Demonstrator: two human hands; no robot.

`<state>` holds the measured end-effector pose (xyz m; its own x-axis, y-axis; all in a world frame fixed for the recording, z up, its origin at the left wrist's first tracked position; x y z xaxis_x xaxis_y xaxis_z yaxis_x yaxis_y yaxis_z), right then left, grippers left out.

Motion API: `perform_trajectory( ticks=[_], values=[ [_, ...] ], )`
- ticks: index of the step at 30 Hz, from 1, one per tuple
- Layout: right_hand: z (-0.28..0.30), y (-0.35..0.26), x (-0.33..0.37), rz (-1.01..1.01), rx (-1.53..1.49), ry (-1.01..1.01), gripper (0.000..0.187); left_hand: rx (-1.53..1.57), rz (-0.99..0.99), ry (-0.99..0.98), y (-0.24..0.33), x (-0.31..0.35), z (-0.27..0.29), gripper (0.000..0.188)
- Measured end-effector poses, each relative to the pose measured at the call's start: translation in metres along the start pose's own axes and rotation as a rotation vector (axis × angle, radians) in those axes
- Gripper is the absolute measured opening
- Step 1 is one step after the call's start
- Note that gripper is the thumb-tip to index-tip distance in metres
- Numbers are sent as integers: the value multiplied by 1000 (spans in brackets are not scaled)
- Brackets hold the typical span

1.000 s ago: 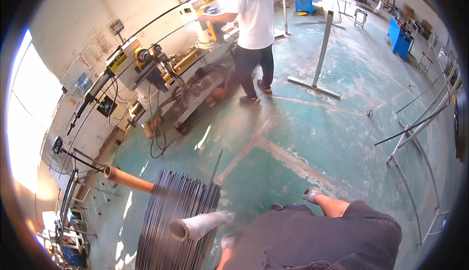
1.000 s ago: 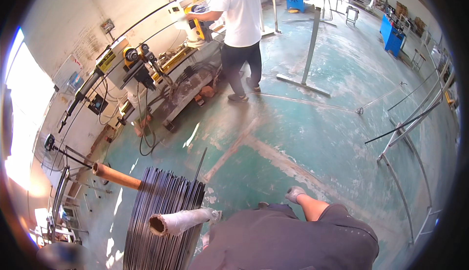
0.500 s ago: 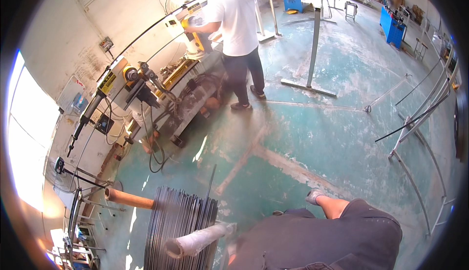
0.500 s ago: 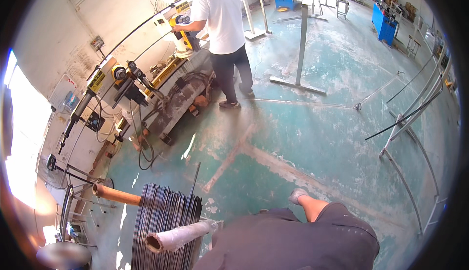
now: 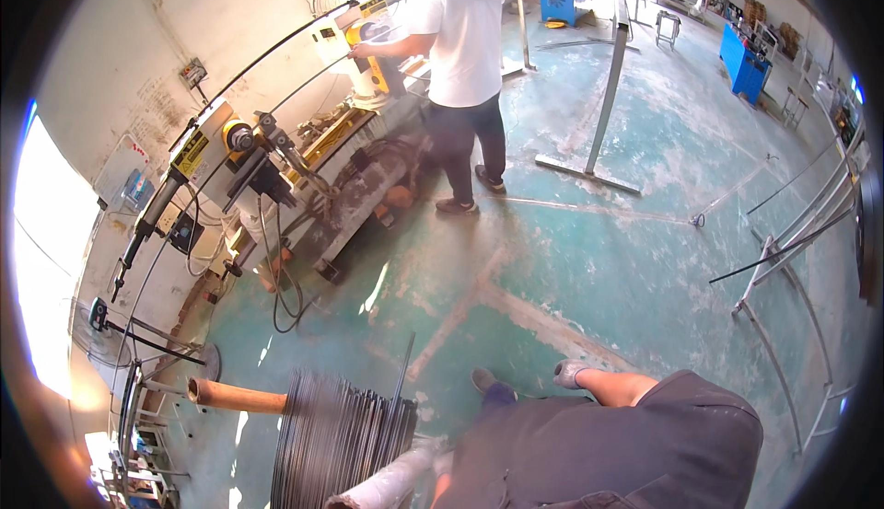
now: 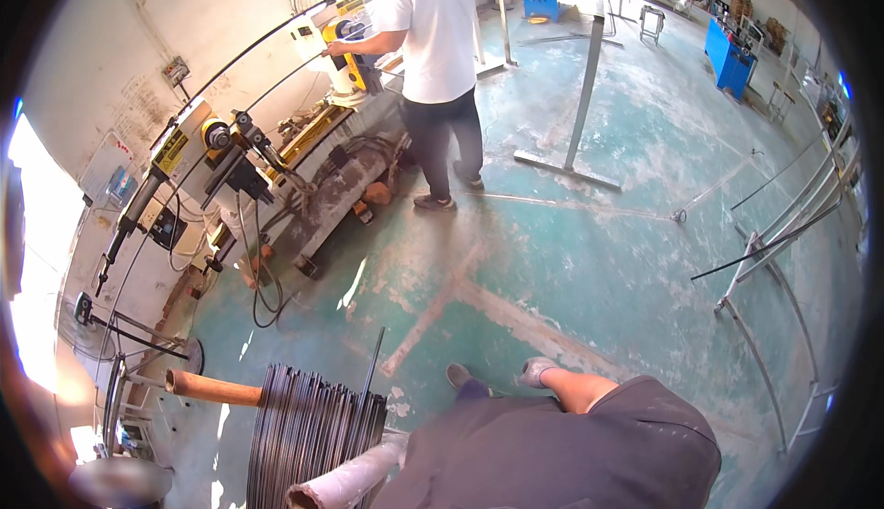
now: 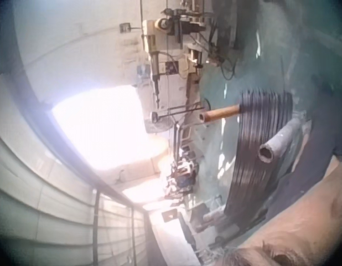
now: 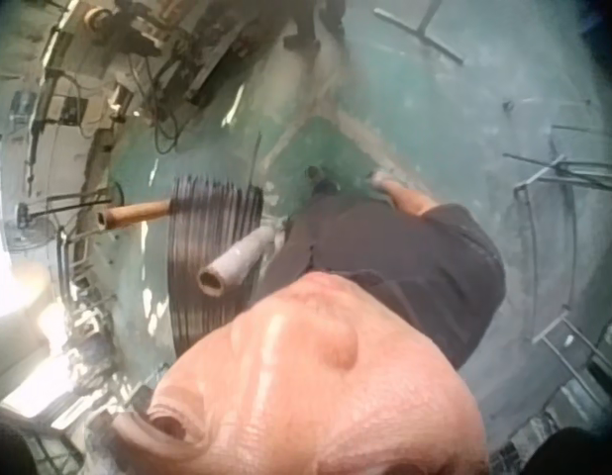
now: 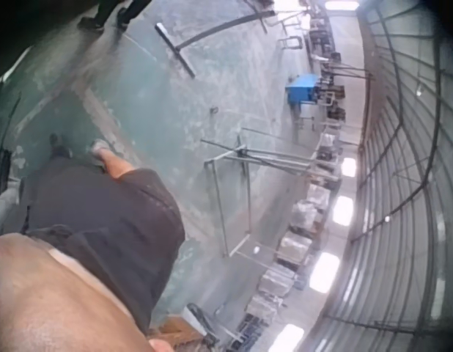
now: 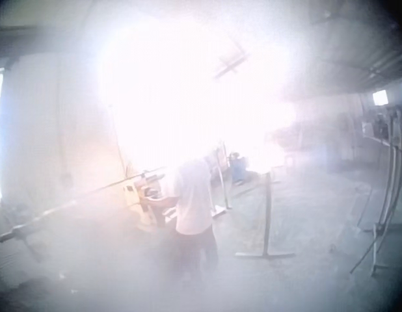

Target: The person picks up and stacks long metal rods in a workshop, moving them between a wooden workbench and a rack. Another person is present and also handles rods nearby.

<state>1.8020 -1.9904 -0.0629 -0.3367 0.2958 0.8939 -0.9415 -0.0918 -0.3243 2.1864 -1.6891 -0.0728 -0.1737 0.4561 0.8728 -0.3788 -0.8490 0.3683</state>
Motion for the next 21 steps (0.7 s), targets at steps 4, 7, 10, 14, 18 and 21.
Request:
perform_trajectory(
  ticks=[4, 7, 10, 14, 18, 21],
  values=[
    [61, -33, 0, -47, 37, 44, 55, 16, -18, -11, 1, -27, -1, 42],
    [107, -41, -20, -51, 10, 118, 54, -32, -1, 52, 3, -55, 15, 41],
    [158, -56, -36, -27, -156, 256, 50, -106, 28, 42, 27, -70, 37, 40],
    [190, -89, -46, 15, -292, 224, 51, -381, -43, -26, 19, -98, 49, 37],
    [206, -83, -70, -53, -177, 176, 58, 271, 122, 144, 108, -8, 126, 34],
    [224, -69, -105, -118, -61, 118, 57, 338, 125, 146, 111, -43, 137, 40]
  ],
)
Point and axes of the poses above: each hand's wrist, its own x-axis away from the middle knuckle, its own z-axis out of the back of the hand, y = z × x, the point moved 10 cm from there along -x, towards the middle knuckle, and after that the axes turned 15 degrees about -y, right-handed, at the moved point
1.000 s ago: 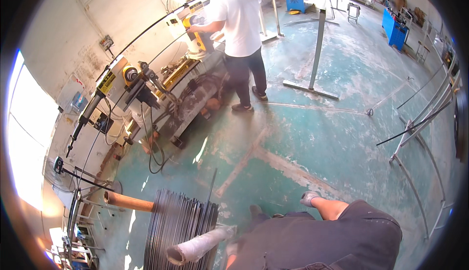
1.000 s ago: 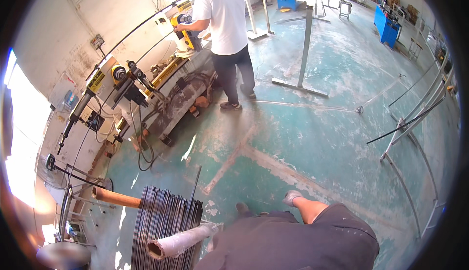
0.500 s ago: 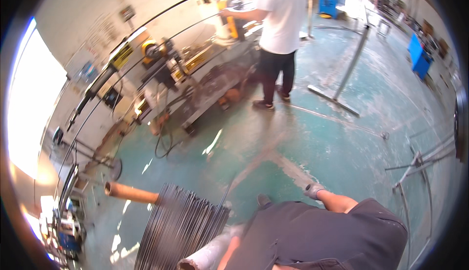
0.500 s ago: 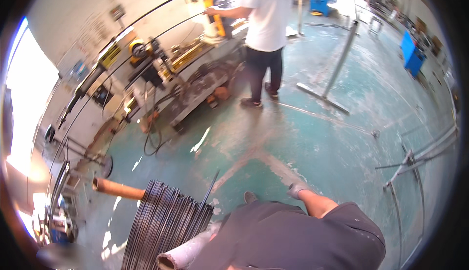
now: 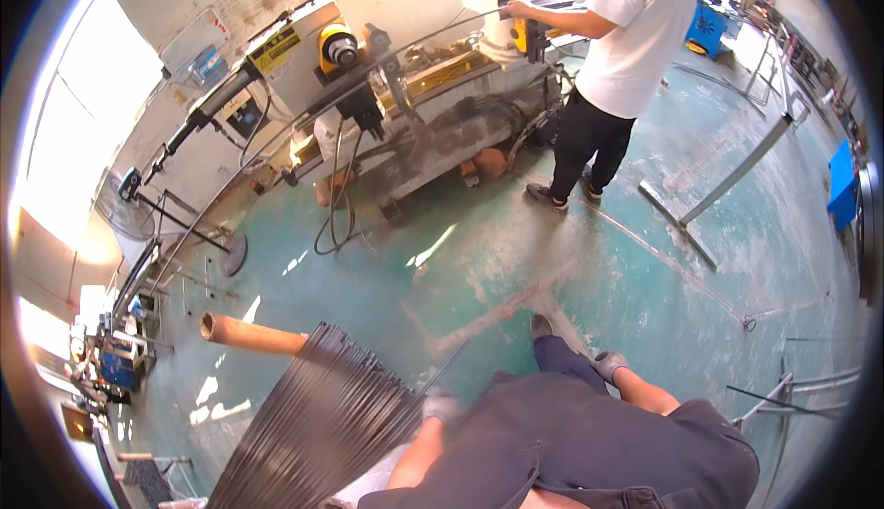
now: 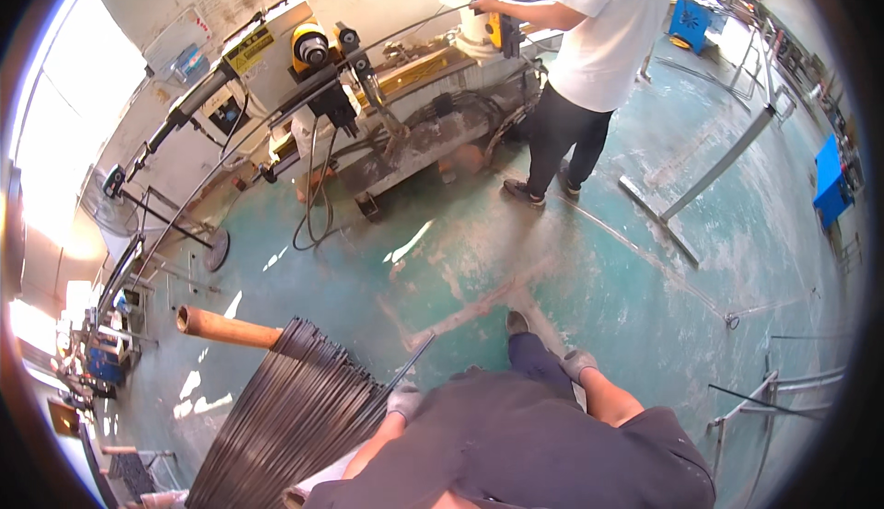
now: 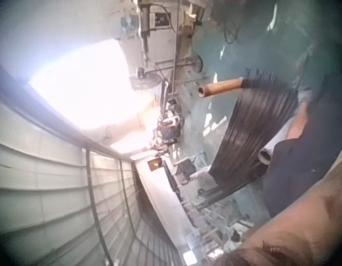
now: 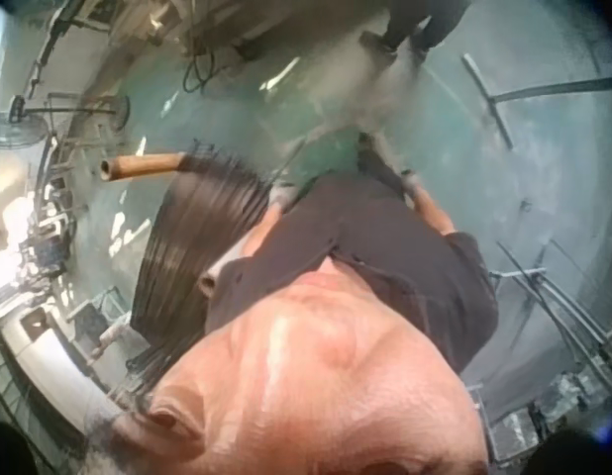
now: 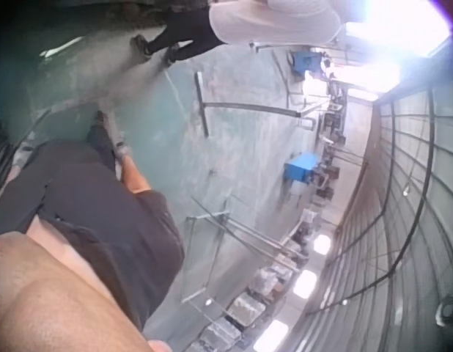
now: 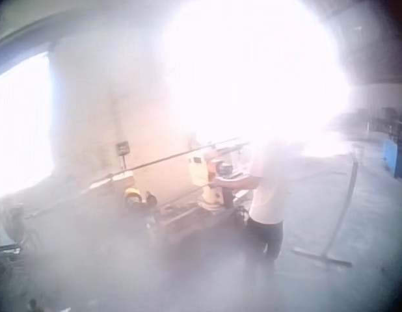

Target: The person picks up and stacks long metal rods in a workshop, moving them between a wooden workbench and a rack. Another person is present and also handles rods nearby.

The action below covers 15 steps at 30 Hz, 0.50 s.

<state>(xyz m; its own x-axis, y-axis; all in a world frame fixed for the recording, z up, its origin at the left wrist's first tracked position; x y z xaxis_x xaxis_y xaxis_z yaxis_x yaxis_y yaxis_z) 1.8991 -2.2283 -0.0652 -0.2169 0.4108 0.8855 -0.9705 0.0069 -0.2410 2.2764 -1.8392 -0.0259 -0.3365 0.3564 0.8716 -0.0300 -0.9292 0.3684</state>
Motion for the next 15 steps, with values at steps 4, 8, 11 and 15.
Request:
perform_trajectory(
  ticks=[4, 8, 11, 15],
  values=[
    [32, -7, -44, -38, 34, -140, 52, 50, 100, 66, 27, 6, 4, 48],
    [105, -39, -80, 112, 48, 25, 47, -110, 39, 34, 75, -5, -8, 55],
    [150, -65, -112, 157, -36, 32, 44, 226, 20, 140, 114, 5, -15, 49],
    [198, -106, -121, 192, -38, 25, 42, 209, -39, 192, 114, -58, -21, 40]
  ],
)
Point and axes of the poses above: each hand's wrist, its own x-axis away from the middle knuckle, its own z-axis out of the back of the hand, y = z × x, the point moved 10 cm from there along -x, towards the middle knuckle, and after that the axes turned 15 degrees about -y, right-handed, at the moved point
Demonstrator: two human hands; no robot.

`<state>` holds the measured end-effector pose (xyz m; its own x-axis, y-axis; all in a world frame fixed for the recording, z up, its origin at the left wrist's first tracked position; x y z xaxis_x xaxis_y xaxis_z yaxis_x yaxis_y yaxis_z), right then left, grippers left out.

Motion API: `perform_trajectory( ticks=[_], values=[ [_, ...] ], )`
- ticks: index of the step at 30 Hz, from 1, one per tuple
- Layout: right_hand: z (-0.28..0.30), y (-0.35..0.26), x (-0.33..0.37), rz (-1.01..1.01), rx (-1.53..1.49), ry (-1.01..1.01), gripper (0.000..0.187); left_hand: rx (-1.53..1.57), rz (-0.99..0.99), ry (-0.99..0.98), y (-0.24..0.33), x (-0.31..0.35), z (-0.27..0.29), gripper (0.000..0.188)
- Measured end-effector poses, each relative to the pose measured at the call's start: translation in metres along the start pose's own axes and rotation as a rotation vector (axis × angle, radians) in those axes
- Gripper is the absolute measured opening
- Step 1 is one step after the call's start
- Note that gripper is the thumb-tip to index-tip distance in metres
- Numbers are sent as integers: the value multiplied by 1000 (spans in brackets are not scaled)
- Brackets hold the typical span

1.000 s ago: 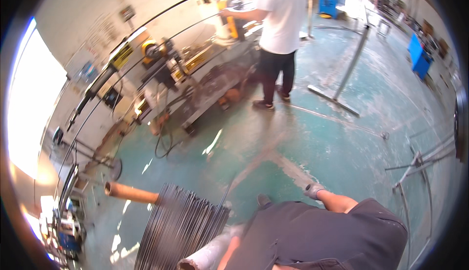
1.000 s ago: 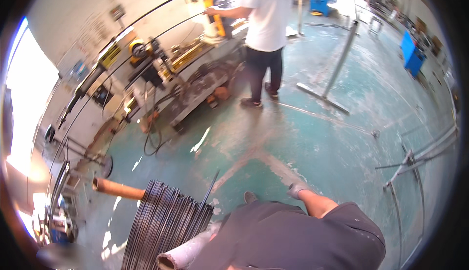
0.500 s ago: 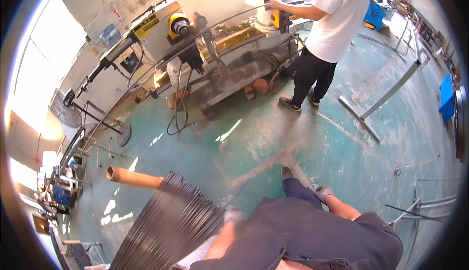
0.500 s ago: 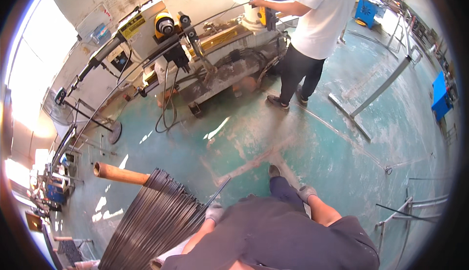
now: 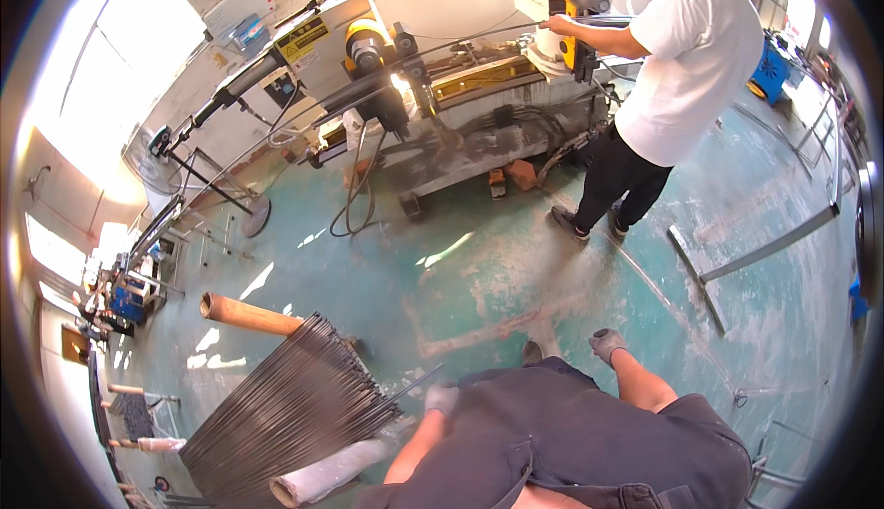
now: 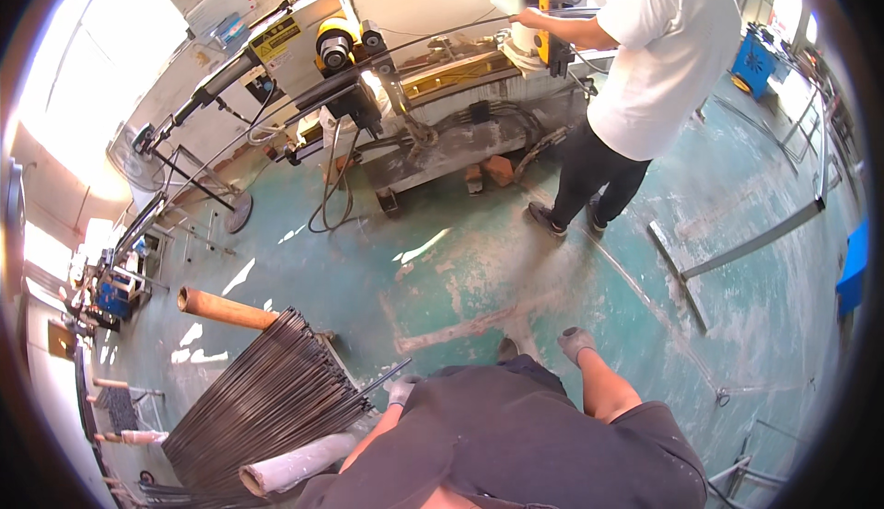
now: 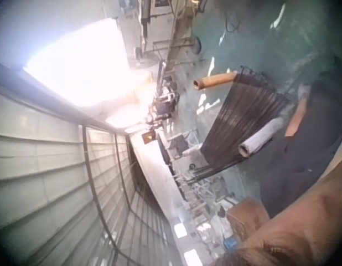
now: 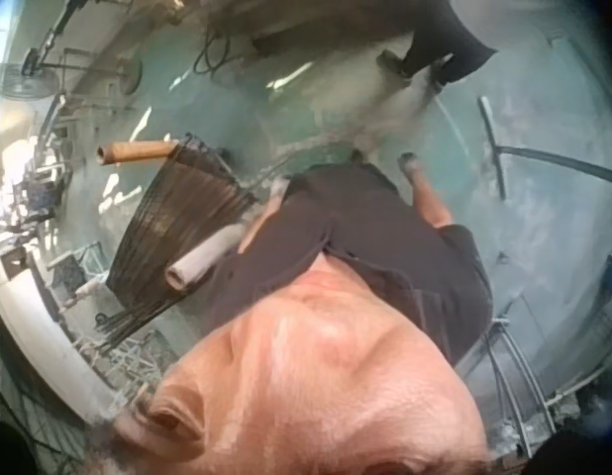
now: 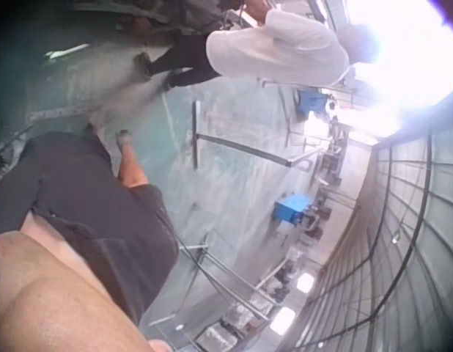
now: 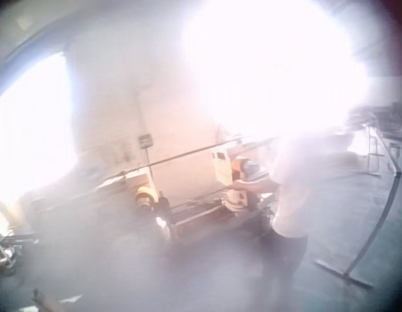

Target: The person picks up and stacks long metal rods in a workshop, moving them between a wooden workbench and a rack. Another person is present and also handles rods nearby.

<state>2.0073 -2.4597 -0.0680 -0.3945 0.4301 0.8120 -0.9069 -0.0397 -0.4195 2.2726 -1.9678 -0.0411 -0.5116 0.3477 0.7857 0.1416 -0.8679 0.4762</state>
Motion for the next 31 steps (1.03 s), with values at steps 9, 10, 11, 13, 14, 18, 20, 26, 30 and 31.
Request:
perform_trajectory(
  ticks=[9, 10, 11, 13, 14, 18, 20, 26, 30, 31],
  values=[
    [13, -27, 0, -19, -10, -88, 40, 43, 126, -2, 27, -1, -1, 40],
    [9, -17, -5, -34, -22, -103, 42, -9, 129, -24, 44, 0, 3, 40],
    [5, -8, -10, -50, -38, -118, 44, -64, 131, -46, 56, -3, 6, 40],
    [-2, -1, -14, -57, 0, -137, 46, -127, 81, -83, 52, -24, 7, 41],
    [-5, 2, -16, -62, 15, -143, 46, -162, 51, -104, 51, -35, 9, 42],
    [4, 6, -22, -56, 99, -31, 38, -81, 58, -28, 87, -38, 40, 50],
    [5, 8, -25, -84, 72, -7, 39, -117, 62, -8, 98, -45, 52, 56],
    [4, -12, -32, -47, 33, 59, 42, -252, -61, 17, 104, -90, 81, 56],
    [-10, -15, -28, -126, -97, -47, 48, -180, 44, -102, 113, -92, 87, 67],
    [-13, -18, -29, -120, -75, -53, 49, -202, 29, -111, 103, -101, 86, 67]
  ],
)
Point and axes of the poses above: each hand's wrist, its own x-axis away from the middle knuckle, its own z-axis out of the back of the hand, y = z × x, the point moved 10 cm from there along -x, towards the middle knuckle, and after that the axes turned 15 degrees about -y, right-handed, at the moved point
